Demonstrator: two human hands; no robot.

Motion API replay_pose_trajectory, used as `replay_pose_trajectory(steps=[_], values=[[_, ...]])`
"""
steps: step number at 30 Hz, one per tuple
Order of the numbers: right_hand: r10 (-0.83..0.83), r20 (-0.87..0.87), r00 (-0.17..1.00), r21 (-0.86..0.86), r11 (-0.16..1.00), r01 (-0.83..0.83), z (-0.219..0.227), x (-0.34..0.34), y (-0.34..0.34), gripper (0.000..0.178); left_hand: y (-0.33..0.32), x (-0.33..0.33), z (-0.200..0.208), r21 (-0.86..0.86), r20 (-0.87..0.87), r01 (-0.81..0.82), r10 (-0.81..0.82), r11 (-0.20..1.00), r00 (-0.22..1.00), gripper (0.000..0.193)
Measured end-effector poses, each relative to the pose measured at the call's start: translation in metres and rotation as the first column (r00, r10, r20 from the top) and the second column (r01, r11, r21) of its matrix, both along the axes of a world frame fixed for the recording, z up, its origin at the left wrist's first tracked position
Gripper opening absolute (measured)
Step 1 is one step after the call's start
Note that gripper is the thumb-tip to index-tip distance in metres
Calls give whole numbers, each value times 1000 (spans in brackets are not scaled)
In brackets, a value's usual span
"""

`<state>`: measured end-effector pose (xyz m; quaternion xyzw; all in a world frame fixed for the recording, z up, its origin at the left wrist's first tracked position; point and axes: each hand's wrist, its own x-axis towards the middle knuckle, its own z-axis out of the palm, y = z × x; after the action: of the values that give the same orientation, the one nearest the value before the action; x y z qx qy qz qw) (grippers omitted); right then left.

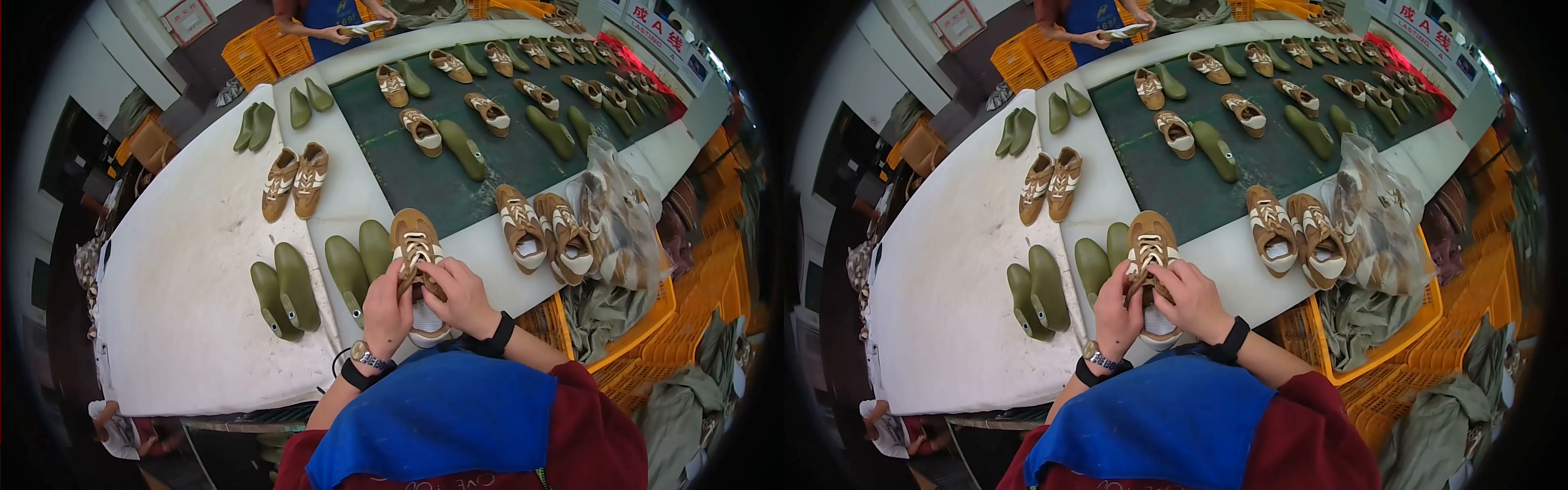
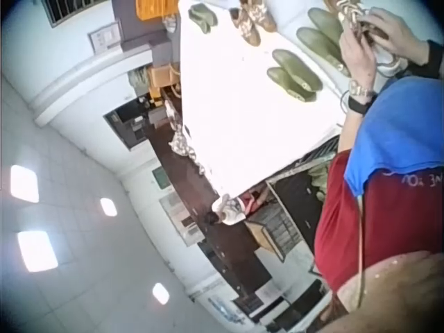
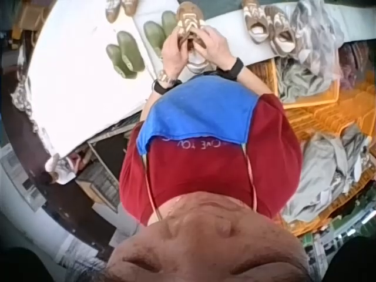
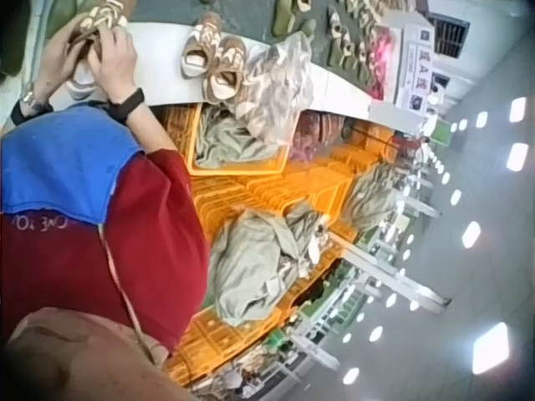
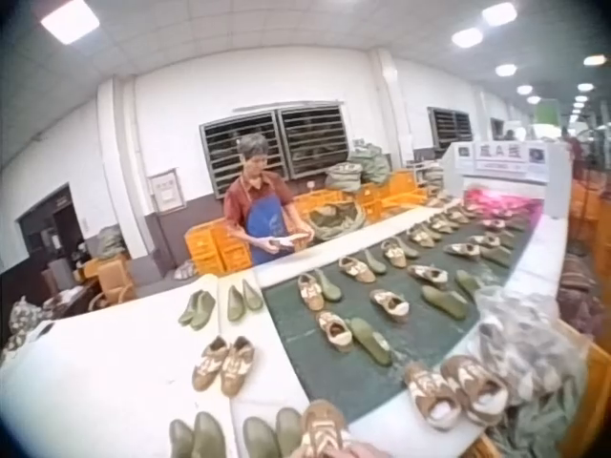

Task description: The recorder performs shoe assembly tasks including inserting shoe lasts, tying laces, and sorting finished shoes into bags and bins in a factory setting.

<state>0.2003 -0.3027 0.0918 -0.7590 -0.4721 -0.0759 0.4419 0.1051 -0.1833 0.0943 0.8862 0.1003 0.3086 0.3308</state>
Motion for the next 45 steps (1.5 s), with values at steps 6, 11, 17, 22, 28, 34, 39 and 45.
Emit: replay_pose_trajectory(steps=[6,11,17,22,28,34,39,45], values=[[22,-73,997,42,999,-18,-1,-2,-2,26,-1,-5,-7,-203,57,-11,23,979,998,43],[59,-84,995,21,998,-57,-1,-3,-3,24,-2,-6,-7,-162,66,-12,23,987,998,43],[205,-172,964,22,979,-204,-10,-2,-10,10,-1,-9,-7,-318,10,-36,41,947,999,42],[228,-229,946,21,973,-229,-20,-3,-19,9,12,0,0,-15,-17,85,-85,996,996,35],[171,-180,969,102,983,-154,-19,-2,-18,14,10,12,12,154,-248,362,-318,919,915,20],[116,-324,939,113,990,-83,-20,3,-25,17,9,10,11,69,-175,405,-389,912,905,17],[7,-484,875,-110,992,-69,-19,36,-48,30,16,7,-13,52,-126,156,-149,986,981,19],[-368,153,917,-674,640,369,-45,99,-112,28,26,27,-67,205,-149,70,-40,976,988,19]])
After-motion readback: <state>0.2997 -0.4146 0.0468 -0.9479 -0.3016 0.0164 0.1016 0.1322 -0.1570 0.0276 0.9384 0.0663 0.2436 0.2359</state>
